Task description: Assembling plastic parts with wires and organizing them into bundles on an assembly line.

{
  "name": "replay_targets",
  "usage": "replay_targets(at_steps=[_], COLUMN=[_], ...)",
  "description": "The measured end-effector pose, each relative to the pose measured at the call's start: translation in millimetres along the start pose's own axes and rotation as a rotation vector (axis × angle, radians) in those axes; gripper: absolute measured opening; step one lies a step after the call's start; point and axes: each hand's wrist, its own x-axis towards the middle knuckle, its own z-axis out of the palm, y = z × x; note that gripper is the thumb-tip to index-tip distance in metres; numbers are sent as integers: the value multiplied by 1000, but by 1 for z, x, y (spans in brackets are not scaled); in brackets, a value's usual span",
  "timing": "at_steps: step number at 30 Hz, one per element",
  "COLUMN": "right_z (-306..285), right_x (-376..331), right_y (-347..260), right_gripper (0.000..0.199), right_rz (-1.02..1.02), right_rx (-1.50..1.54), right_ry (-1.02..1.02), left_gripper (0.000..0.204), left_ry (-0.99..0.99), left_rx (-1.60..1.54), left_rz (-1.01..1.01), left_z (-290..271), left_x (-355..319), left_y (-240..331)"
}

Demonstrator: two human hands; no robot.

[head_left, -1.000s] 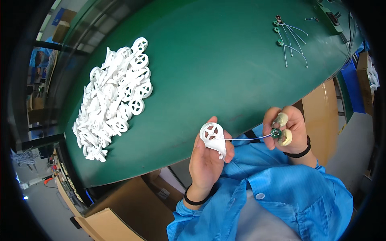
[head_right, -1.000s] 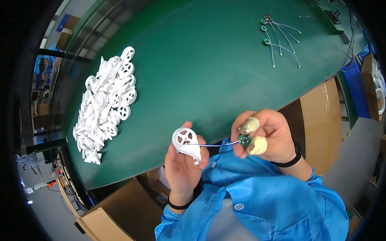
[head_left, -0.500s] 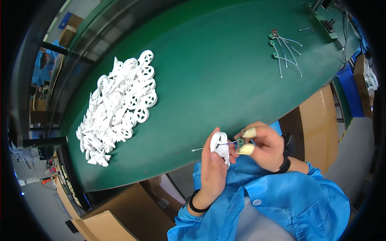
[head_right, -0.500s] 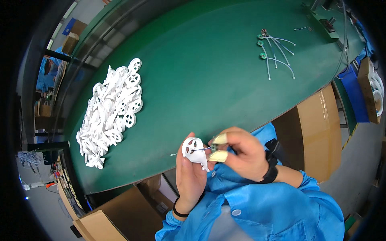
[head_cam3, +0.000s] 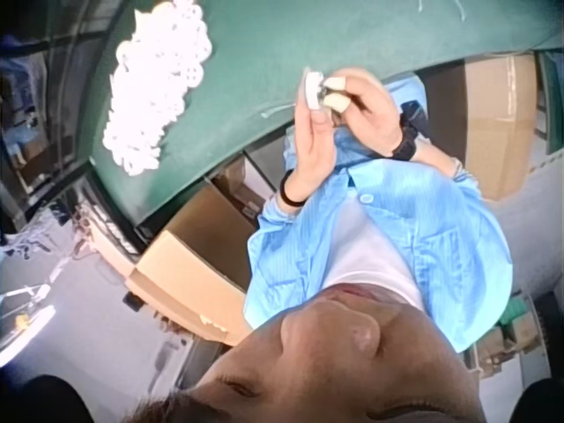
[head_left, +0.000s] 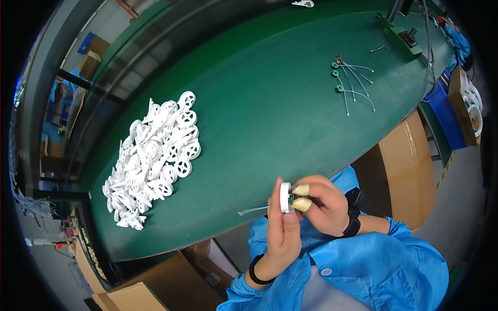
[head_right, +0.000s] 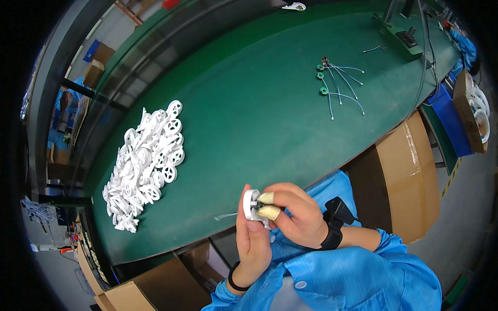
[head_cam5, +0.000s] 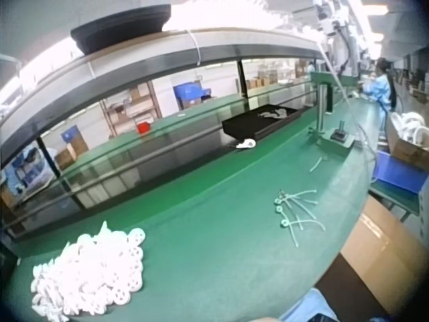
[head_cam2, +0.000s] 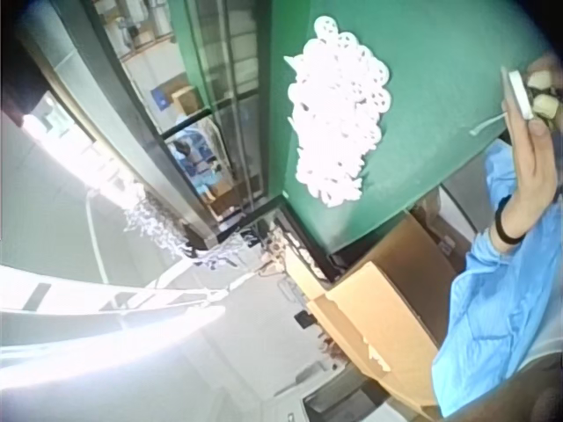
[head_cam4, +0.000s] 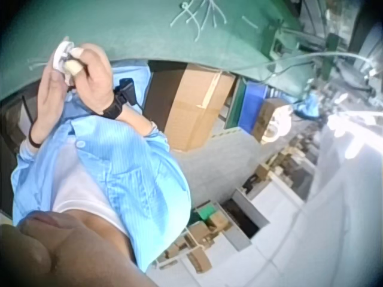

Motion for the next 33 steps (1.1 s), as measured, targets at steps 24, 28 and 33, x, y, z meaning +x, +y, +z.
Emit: replay_targets(at_steps=[24,28,33], right_z=[-6,-8,-13], right_x=[7,6,6], right_y=[-6,-4,3], right_gripper=[21,20,24], right_rz=[194,29,-20], right_rx=[61,-65,-72], right_ry=[-20,-6,-30], left_gripper=[63,59,56], left_ry=[-6,8,-5], left_rx=[83,51,24], left_rz=[-38,-20,10], left_z=[3,4,5], left_x=[4,1,-4], left_y=[-1,-2,-8])
